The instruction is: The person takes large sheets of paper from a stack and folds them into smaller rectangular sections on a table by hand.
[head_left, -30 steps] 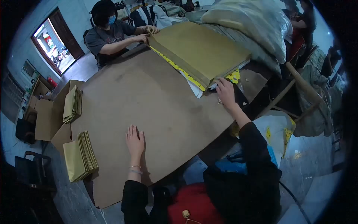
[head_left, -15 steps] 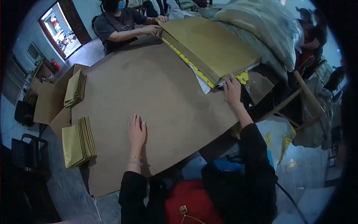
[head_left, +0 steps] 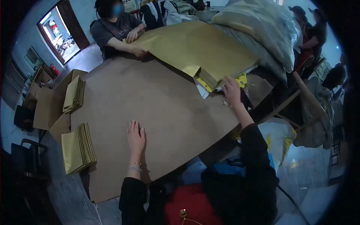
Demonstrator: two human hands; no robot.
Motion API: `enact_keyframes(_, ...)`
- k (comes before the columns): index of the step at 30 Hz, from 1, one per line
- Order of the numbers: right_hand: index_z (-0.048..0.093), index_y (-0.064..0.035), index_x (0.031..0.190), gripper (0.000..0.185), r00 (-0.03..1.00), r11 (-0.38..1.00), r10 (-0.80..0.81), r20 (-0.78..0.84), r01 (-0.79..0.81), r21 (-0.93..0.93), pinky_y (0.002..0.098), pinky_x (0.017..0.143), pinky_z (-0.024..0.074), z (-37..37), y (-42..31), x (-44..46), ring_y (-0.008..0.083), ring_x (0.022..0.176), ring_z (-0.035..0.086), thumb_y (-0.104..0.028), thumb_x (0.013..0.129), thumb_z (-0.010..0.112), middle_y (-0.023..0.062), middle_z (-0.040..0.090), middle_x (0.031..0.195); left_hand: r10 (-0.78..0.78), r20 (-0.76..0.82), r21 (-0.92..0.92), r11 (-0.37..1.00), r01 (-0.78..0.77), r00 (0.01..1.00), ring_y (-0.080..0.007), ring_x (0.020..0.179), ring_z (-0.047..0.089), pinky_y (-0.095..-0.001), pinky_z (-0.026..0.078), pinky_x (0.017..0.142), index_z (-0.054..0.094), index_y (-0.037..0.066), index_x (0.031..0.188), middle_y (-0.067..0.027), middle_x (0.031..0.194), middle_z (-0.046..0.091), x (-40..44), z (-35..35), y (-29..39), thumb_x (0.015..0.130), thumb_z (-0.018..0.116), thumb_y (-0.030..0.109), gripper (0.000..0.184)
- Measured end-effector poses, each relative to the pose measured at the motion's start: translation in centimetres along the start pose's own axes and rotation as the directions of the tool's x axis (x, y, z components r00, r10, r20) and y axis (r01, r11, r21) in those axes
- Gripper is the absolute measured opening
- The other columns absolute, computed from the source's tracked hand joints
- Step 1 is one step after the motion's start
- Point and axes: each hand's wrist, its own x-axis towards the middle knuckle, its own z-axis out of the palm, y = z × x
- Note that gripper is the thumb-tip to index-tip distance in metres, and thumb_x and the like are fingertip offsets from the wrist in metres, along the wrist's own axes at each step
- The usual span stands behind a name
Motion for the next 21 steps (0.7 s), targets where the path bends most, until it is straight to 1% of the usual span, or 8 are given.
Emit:
enact_keyframes(2, 0.058, -0.0094, 0.113, 0.034, 0.999, 0.999, 0.014, 0.047, -0.017, 0.05, 0.04, 0.093, 0.0395, -0.1, 0.4, 1.3, 0.026, 0.107, 0.054, -0.019, 0.081, 0.063, 0.0079, 0.058, 0.115, -0.026, 0.03, 0.025, 0.999, 0.025, 0.999, -0.0297, 0.131, 0.034, -0.0423, 0.025, 0.109, 0.046, 0.002, 0.129, -0.0136, 0.138, 0.04, 0.2, 0.1, 0.0, 0.092, 0.046, 0.029, 0.045)
enact_keyframes(4, 0.061, -0.01, 0.111, 0.03, 0.976, 0.985, -0.101, 0.195, 0.071, 0.158, 0.038, 0.093, 0.0397, 0.6, 2.0, 2.5, 0.0257, 0.104, 0.056, -0.02, 0.082, 0.061, 0.0077, 0.061, 0.111, -0.029, 0.025, 0.024, 0.999, 0.028, 0.999, -0.0299, 0.13, 0.034, -0.0424, 0.025, 0.109, 0.045, 0.002, 0.129, -0.0142, 0.138, 0.04, 0.0, 0.1, 0.0, 0.092, 0.047, 0.028, 0.045)
enact_keyframes(6, 0.063, -0.0112, 0.109, 0.027, 0.967, 0.974, -0.158, 0.198, 0.12, 0.193, 0.038, 0.092, 0.0412, 0.8, 2.5, 3.6, 0.0248, 0.102, 0.057, -0.02, 0.084, 0.059, 0.0075, 0.064, 0.107, -0.001, -0.006, -0.031, 1.0, 0.001, 1.0, -0.0302, 0.13, 0.034, -0.0425, 0.026, 0.109, 0.046, 0.001, 0.128, -0.0145, 0.138, 0.04, 0.1, 0.0, 0.1, 0.092, 0.048, 0.026, 0.044)
enact_keyframes(9, 0.065, -0.0084, 0.103, 0.022, 0.903, 0.937, -0.116, 0.414, -0.038, 0.347, 0.0376, 0.082, 0.0466, -1.0, 2.6, 5.1, 0.0305, 0.096, 0.06, -0.017, 0.083, 0.059, 0.01, 0.065, 0.103, -0.006, -0.004, 0.019, 1.0, 0.006, 1.0, -0.0305, 0.129, 0.035, -0.0426, 0.026, 0.109, 0.046, 0.001, 0.127, -0.0141, 0.137, 0.041, 0.0, 0.0, 0.2, 0.091, 0.048, 0.026, 0.044)
enact_keyframes(12, 0.066, -0.0083, 0.1, 0.019, 0.931, 0.935, -0.193, 0.311, 0.078, 0.346, 0.0393, 0.072, 0.0487, -0.8, 2.9, 5.5, 0.0322, 0.085, 0.061, -0.015, 0.084, 0.058, 0.0121, 0.066, 0.095, -0.017, -0.01, 0.022, 1.0, 0.017, 1.0, -0.0296, 0.13, 0.035, -0.0426, 0.026, 0.109, 0.046, 0.002, 0.127, -0.013, 0.138, 0.041, 0.0, 0.1, 0.2, 0.091, 0.048, 0.025, 0.043)
enact_keyframes(16, 0.066, -0.0058, 0.096, 0.018, 0.945, 0.91, -0.172, 0.278, 0.045, 0.412, 0.0396, 0.072, 0.0486, 0.9, 3.9, 5.3, 0.033, 0.082, 0.061, -0.017, 0.084, 0.059, 0.0135, 0.066, 0.09, -0.044, -0.029, 0.036, 0.998, 0.046, 0.999, -0.0282, 0.129, 0.037, -0.0427, 0.028, 0.108, 0.049, 0.002, 0.125, -0.0116, 0.137, 0.042, 0.0, -0.2, 0.8, 0.091, 0.047, 0.025, 0.041)
enact_keyframes(19, 0.067, -0.0034, 0.091, 0.019, 0.948, 0.898, -0.049, 0.313, -0.095, 0.43, 0.039, 0.07, 0.0483, 1.1, 4.1, 5.3, 0.034, 0.079, 0.061, -0.019, 0.083, 0.061, 0.0151, 0.066, 0.086, -0.04, -0.005, 0.055, 0.998, 0.041, 0.999, -0.0292, 0.129, 0.036, -0.0426, 0.028, 0.108, 0.049, 0.002, 0.125, -0.0124, 0.137, 0.043, 0.1, -0.4, 0.6, 0.091, 0.047, 0.024, 0.04)
enact_keyframes(21, 0.067, -0.0014, 0.087, 0.021, 0.869, 0.847, 0.121, 0.48, -0.343, 0.407, 0.0359, 0.066, 0.0474, 0.7, 4.2, 5.7, 0.0282, 0.072, 0.063, -0.022, 0.082, 0.065, 0.013, 0.067, 0.081, -0.056, 0.001, 0.043, 0.998, 0.056, 0.998, -0.0298, 0.129, 0.036, -0.0427, 0.027, 0.108, 0.049, 0.001, 0.124, -0.013, 0.137, 0.043, 0.2, -0.5, 0.9, 0.091, 0.047, 0.023, 0.04)
